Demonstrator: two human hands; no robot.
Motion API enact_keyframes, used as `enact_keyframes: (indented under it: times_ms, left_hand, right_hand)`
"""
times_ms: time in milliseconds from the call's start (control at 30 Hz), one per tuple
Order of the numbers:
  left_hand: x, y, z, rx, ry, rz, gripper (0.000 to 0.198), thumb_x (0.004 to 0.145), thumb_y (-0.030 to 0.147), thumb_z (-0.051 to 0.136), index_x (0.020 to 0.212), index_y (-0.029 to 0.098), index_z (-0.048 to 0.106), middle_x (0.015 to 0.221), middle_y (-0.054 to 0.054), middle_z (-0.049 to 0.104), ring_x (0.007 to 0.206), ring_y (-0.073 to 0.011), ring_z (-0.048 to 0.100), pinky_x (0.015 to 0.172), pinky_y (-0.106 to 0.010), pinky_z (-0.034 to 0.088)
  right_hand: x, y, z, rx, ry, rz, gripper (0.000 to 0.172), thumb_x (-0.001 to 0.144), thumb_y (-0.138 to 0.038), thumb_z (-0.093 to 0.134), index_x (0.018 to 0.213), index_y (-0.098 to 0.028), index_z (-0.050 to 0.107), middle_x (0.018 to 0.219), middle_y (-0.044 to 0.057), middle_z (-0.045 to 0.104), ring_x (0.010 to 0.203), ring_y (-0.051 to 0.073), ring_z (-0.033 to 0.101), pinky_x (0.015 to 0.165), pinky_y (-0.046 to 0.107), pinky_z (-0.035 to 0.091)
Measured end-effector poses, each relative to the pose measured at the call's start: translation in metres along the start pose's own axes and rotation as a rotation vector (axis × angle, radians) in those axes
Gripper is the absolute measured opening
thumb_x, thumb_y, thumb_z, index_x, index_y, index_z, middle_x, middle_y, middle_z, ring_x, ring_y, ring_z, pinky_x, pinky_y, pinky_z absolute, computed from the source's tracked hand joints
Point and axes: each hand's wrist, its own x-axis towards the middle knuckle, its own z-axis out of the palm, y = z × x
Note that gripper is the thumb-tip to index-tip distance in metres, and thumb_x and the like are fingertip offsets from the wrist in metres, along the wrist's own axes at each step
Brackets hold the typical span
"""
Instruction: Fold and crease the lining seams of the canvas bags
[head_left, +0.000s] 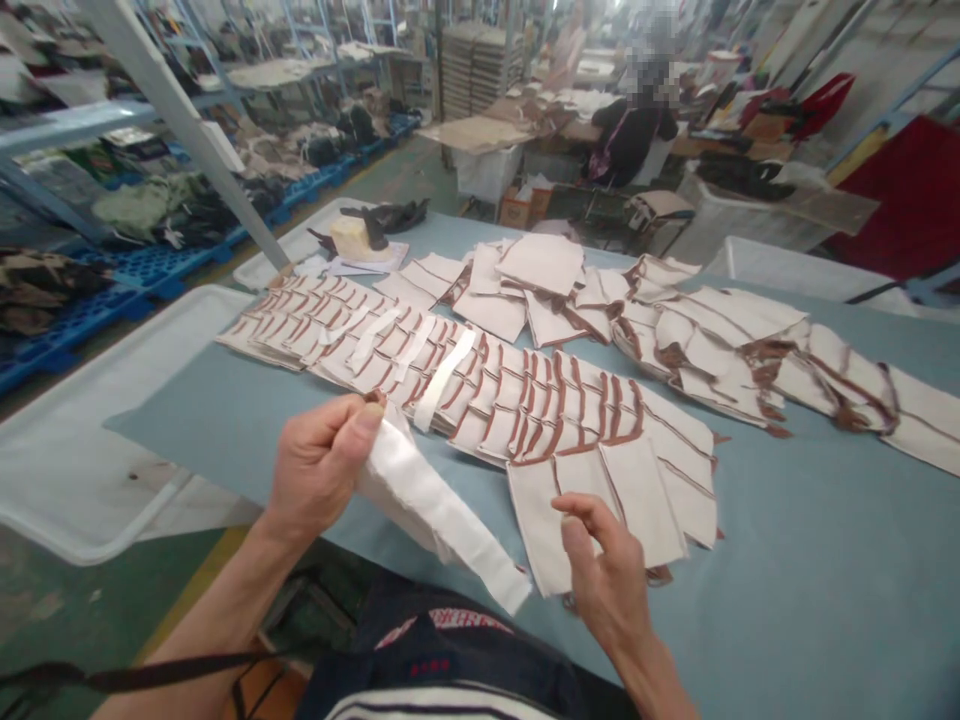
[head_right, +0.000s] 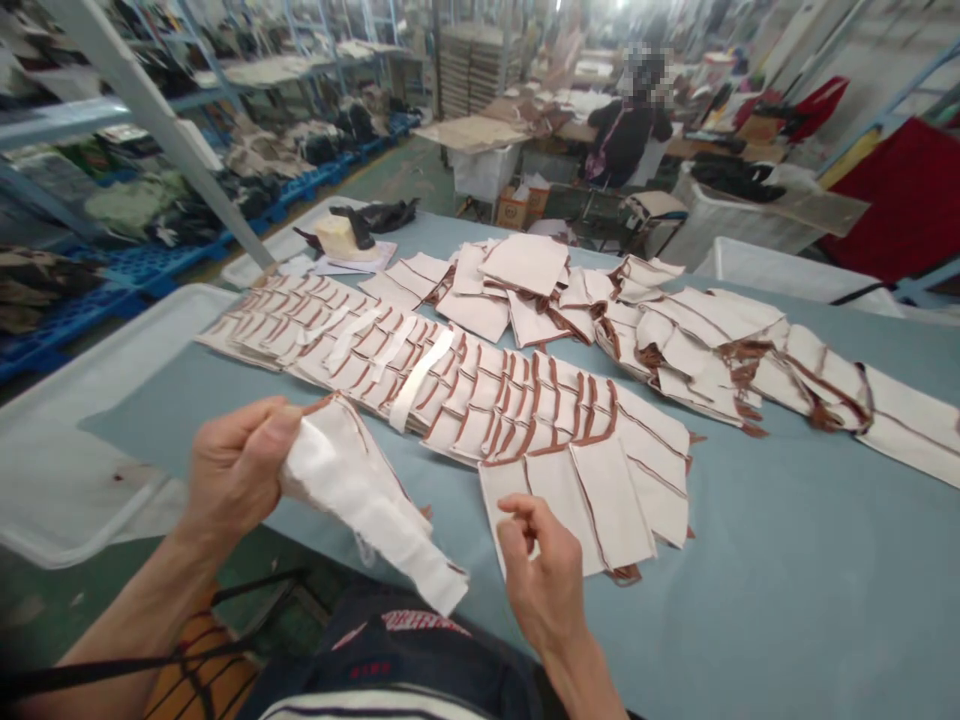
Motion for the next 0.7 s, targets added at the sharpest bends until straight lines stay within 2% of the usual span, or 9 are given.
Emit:
enact_keyframes:
  times_ms: [67,133,200,267,333,433,600,700]
  left_hand:
    - [-0.004,0.009,0.005,-0.037,-0.008,0.056,0.046,0.105,0.042,0.054,0.063,0.024,0.044,0.061,0.005,0.039,0.056,-0.0133,0.038,0.053,-0.028,0.032]
    - [-0.006,0.017,0.01,-0.072,-0.042,0.1,0.045,0.101,0.039,0.059,0.06,0.024,0.046,0.059,0.005,0.041,0.054,-0.0132,0.038,0.053,-0.028,0.032]
    - [-0.007,0.024,0.013,-0.1,-0.079,0.114,0.045,0.098,0.037,0.063,0.058,0.023,0.047,0.056,0.006,0.043,0.052,-0.0126,0.038,0.052,-0.028,0.032]
    - [-0.008,0.026,0.014,-0.123,-0.097,0.099,0.045,0.096,0.036,0.067,0.058,0.023,0.048,0.054,0.006,0.043,0.05,-0.0118,0.038,0.052,-0.027,0.031]
    - [-0.009,0.026,0.014,-0.149,-0.104,0.058,0.045,0.094,0.036,0.07,0.057,0.022,0.049,0.054,0.006,0.043,0.052,-0.0116,0.038,0.052,-0.027,0.029]
    - [-0.014,0.024,0.017,-0.223,-0.117,-0.038,0.048,0.091,0.041,0.075,0.056,0.022,0.047,0.054,0.006,0.04,0.054,-0.0119,0.036,0.051,-0.026,0.028]
    - [-0.032,0.031,0.031,-0.46,-0.19,-0.242,0.051,0.1,0.056,0.058,0.065,0.026,0.038,0.057,0.007,0.033,0.049,-0.0105,0.025,0.041,-0.024,0.025]
    - [-0.044,0.036,0.04,-0.575,-0.225,-0.319,0.053,0.099,0.061,0.058,0.068,0.027,0.031,0.057,0.009,0.027,0.047,-0.0096,0.019,0.037,-0.024,0.021]
  right_hand:
    - [0.015,-0.025,0.005,0.098,-0.125,-0.114,0.053,0.111,-0.063,0.047,0.096,-0.02,0.074,0.079,0.004,0.072,0.07,0.021,0.068,0.065,0.032,0.054]
    - [0.03,-0.053,0.016,0.166,-0.221,-0.173,0.065,0.11,-0.075,0.041,0.099,-0.02,0.074,0.094,0.008,0.077,0.084,0.022,0.071,0.072,0.033,0.055]
    - [0.04,-0.076,0.03,0.155,-0.28,-0.201,0.06,0.104,-0.077,0.053,0.098,-0.02,0.072,0.091,0.006,0.077,0.081,0.021,0.069,0.072,0.033,0.053]
    - [0.044,-0.09,0.043,0.153,-0.282,-0.166,0.05,0.098,-0.069,0.067,0.082,-0.022,0.065,0.076,0.0,0.069,0.068,0.016,0.061,0.065,0.029,0.046]
    - [0.046,-0.096,0.052,0.179,-0.306,-0.113,0.048,0.096,-0.058,0.073,0.07,-0.023,0.053,0.061,-0.006,0.055,0.055,0.011,0.048,0.057,0.026,0.037]
    - [0.045,-0.098,0.056,0.237,-0.445,-0.077,0.05,0.1,-0.049,0.067,0.065,-0.025,0.042,0.055,-0.009,0.039,0.05,0.009,0.035,0.052,0.026,0.027]
    - [0.041,-0.097,0.05,0.435,-0.702,-0.063,0.045,0.101,-0.041,0.06,0.066,-0.025,0.037,0.057,-0.009,0.032,0.052,0.009,0.032,0.05,0.025,0.027]
    - [0.034,-0.095,0.048,0.517,-0.715,-0.09,0.046,0.102,-0.044,0.057,0.067,-0.026,0.034,0.058,-0.008,0.031,0.051,0.009,0.03,0.049,0.025,0.027]
